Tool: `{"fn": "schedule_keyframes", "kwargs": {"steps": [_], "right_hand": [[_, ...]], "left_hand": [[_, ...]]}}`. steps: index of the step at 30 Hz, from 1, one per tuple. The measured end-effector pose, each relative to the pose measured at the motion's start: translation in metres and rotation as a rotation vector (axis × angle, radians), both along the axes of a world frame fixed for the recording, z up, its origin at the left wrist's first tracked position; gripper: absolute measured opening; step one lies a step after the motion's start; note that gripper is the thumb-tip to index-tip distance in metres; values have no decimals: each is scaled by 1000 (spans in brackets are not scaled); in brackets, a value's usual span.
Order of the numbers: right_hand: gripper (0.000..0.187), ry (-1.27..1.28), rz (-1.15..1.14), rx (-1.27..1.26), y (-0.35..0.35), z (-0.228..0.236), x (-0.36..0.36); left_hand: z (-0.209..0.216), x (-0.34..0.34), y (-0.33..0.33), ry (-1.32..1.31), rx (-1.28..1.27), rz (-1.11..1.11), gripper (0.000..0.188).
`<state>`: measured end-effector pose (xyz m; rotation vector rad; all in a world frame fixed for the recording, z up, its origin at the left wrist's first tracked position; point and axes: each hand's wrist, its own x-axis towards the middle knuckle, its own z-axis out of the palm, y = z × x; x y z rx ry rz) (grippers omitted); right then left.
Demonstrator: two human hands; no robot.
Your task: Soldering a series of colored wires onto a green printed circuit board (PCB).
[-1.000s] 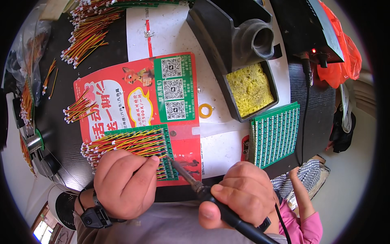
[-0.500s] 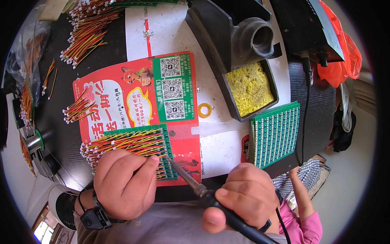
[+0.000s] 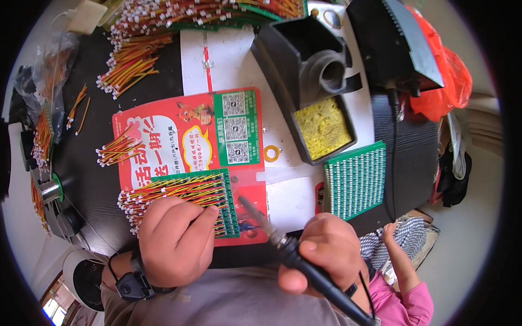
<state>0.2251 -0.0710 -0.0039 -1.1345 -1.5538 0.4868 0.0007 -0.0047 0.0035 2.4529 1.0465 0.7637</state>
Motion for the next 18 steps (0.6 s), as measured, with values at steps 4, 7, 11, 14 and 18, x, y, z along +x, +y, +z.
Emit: {"fn": "schedule_keyframes", "kwargs": {"steps": [4, 7, 11, 14, 18], "right_hand": [[40, -238, -144, 46, 19, 28, -4], [42, -621, -303, 142, 44, 56, -5], [42, -835, -521, 315, 63, 46, -3], [37, -711, -428, 91, 71, 33, -12], [32, -684, -534, 380, 73, 34, -17]], "left_hand": [[-2, -3, -4, -15, -24, 16, 24], [-2, -5, -6, -9, -28, 4, 21], [-3, -7, -5, -2, -39, -31, 22], [0, -6, -4, -34, -56, -24, 25], [-1, -7, -5, -25, -49, -8, 25]]}}
